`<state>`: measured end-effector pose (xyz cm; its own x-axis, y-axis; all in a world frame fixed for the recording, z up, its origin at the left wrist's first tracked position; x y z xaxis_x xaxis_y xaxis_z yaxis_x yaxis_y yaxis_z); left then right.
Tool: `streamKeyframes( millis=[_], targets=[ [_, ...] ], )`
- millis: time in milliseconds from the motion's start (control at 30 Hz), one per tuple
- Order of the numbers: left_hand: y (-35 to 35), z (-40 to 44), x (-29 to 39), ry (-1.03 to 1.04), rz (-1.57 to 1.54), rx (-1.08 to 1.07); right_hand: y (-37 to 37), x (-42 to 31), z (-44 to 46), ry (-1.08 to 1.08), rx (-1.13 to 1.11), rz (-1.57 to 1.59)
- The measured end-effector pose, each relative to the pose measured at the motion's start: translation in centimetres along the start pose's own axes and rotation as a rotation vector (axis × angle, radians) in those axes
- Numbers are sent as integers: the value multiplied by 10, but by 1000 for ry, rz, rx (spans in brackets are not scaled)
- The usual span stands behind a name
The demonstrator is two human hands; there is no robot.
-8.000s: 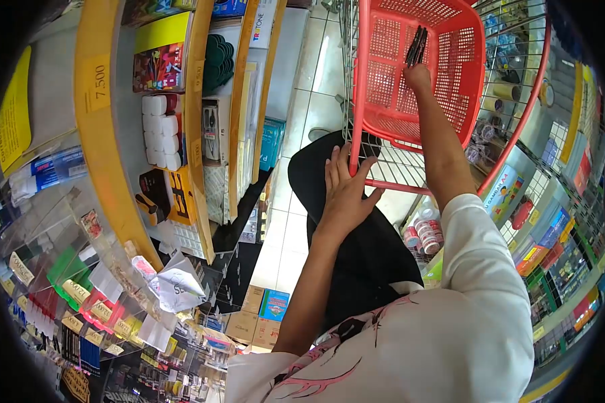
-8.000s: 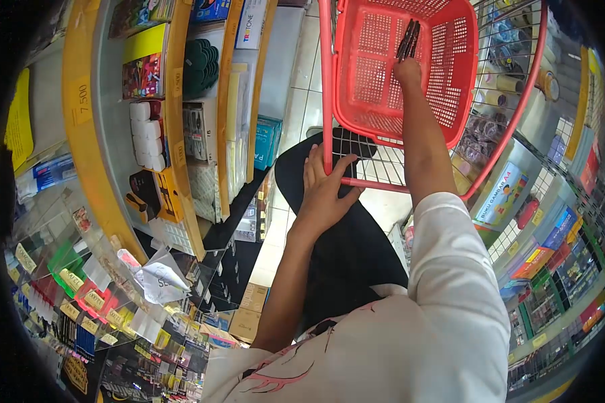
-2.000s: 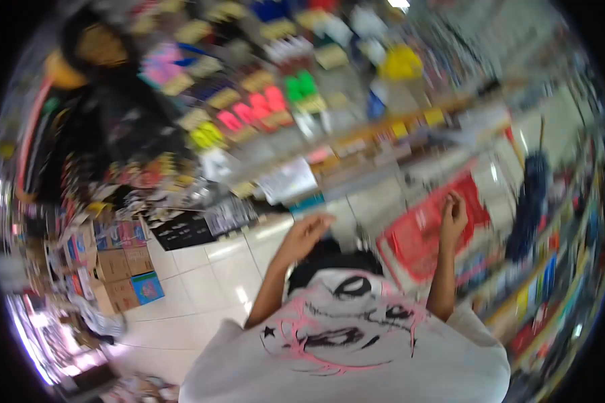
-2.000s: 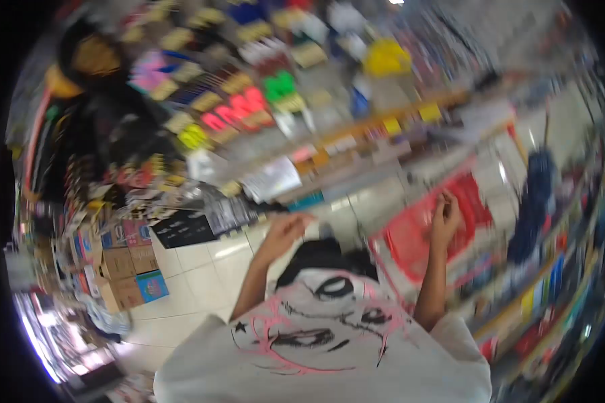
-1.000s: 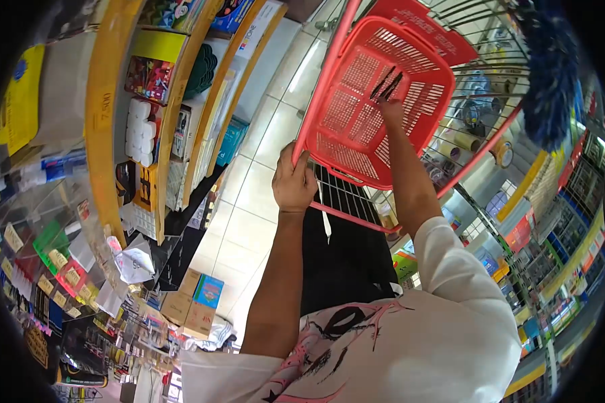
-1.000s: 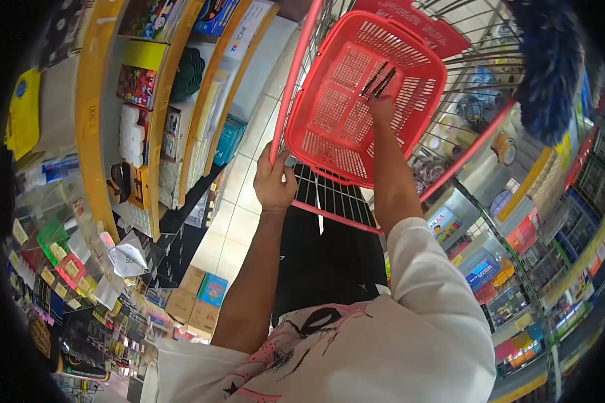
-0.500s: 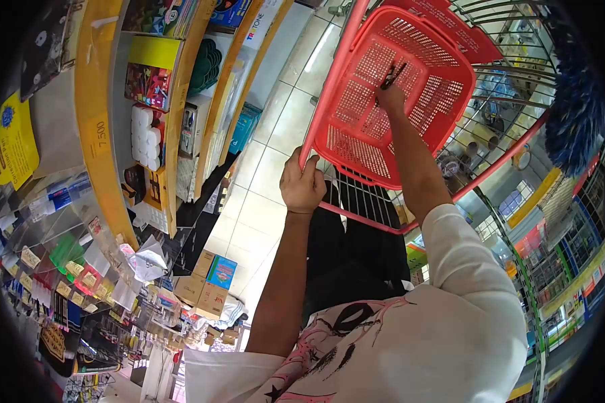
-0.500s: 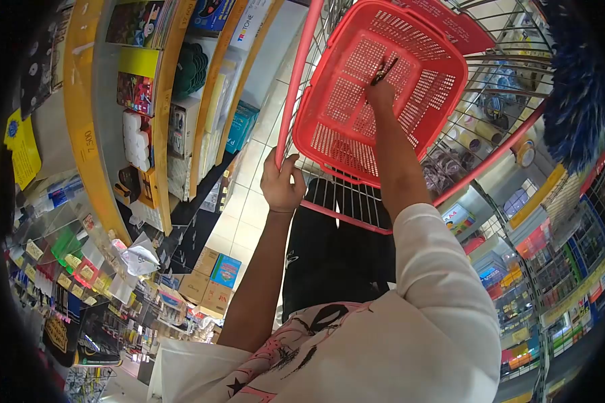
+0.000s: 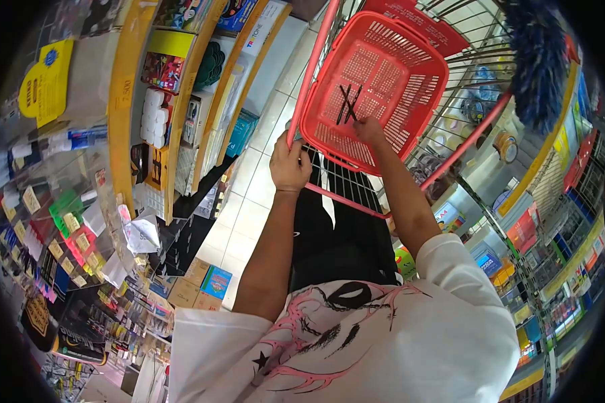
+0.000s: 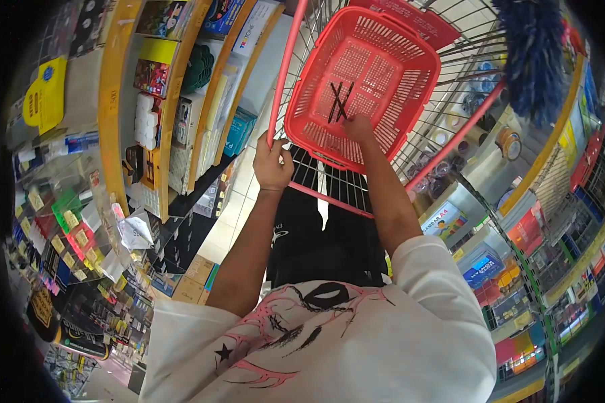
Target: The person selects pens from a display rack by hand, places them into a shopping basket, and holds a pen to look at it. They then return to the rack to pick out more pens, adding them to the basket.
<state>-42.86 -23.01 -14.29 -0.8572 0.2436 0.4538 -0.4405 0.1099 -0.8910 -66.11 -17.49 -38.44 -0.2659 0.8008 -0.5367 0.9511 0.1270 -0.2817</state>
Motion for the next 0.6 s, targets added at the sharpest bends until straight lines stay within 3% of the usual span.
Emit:
streamKeyframes(
  millis=[100, 200, 333, 467, 533, 600],
  targets=[
    [-3, 0, 1, -1, -4, 7, -31, -31, -49, -196, 185, -97],
    [0, -2, -3, -10, 6, 37, -73, -93, -133, -391, 220, -114],
    [-14, 1, 1, -43, -76, -10, -116, -156, -244, -481, 202, -119],
    [-31, 2, 8, 106, -192, 118, -144, -213, -357, -753, 362, 64],
    [-68, -5, 17, 14, -442, 42, -148, -230, -392, -810, 323, 90],
    [-125, -15, 42, -141, -916, -204, -141, -244, -413, -860, 265, 134]
  ],
)
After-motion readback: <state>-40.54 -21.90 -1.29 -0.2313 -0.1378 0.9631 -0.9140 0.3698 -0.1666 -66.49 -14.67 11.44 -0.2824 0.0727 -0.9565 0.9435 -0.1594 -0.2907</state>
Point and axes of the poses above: each hand's wrist, its own z-axis towards the middle knuckle, its own y-axis out of the palm, x = y × z, the point moved 2 cm from there along z, towards the middle knuckle, and after that the axes turned 6 degrees about z, right-handed, at the moved point
